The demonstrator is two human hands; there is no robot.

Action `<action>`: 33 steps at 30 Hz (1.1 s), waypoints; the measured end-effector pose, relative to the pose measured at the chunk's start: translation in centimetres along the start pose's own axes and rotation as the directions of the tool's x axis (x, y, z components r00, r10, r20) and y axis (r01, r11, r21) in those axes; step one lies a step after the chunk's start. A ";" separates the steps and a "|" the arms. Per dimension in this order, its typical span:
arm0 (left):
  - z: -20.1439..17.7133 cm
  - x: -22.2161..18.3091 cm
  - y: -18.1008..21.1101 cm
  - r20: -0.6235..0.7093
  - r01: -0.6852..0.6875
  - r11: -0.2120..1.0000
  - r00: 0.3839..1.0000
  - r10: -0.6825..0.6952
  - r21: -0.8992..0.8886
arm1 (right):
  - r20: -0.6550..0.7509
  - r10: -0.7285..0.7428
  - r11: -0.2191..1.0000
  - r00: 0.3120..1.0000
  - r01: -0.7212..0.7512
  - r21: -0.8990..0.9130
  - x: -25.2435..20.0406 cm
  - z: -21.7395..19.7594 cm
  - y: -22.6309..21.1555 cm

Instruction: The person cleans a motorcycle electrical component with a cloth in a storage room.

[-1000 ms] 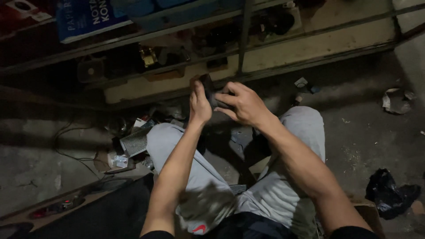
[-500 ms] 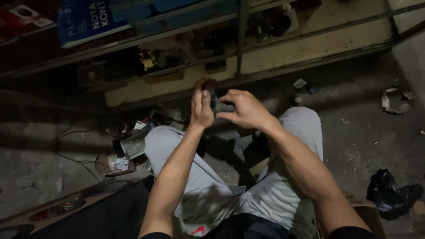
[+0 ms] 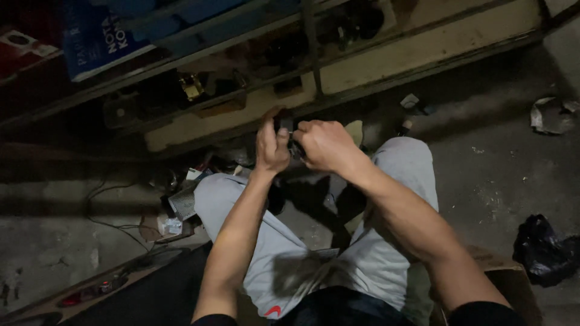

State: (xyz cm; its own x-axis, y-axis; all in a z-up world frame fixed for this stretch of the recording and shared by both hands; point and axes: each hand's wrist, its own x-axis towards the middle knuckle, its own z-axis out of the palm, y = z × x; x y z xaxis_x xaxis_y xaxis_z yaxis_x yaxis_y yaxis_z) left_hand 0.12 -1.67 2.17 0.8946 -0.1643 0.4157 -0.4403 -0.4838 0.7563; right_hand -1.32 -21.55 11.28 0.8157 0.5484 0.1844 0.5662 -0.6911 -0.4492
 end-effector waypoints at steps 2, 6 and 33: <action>-0.7 0.7 0.6 0.014 -0.002 1.000 1.000 0.002 -0.010 | -0.031 0.004 1.000 1.000 -0.003 0.016 0.3 -0.3 -0.1; -0.8 0.8 -1.8 0.007 0.080 0.993 0.997 -0.080 -0.089 | -0.165 0.071 0.997 0.984 -0.068 0.024 -0.2 -1.2 0.1; -3.9 0.4 -0.3 0.290 0.363 0.102 0.859 -0.422 -0.926 | -0.463 -0.325 0.933 0.824 0.360 -0.014 0.7 0.8 0.0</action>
State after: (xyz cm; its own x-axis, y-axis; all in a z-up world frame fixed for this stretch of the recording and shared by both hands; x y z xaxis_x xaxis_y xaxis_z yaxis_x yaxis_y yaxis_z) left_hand 0.30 1.76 4.06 0.9764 -0.1865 -0.1090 0.2089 0.6869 0.6961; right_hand -0.84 -20.77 10.78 0.5434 0.4585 0.7032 0.8235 -0.4538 -0.3405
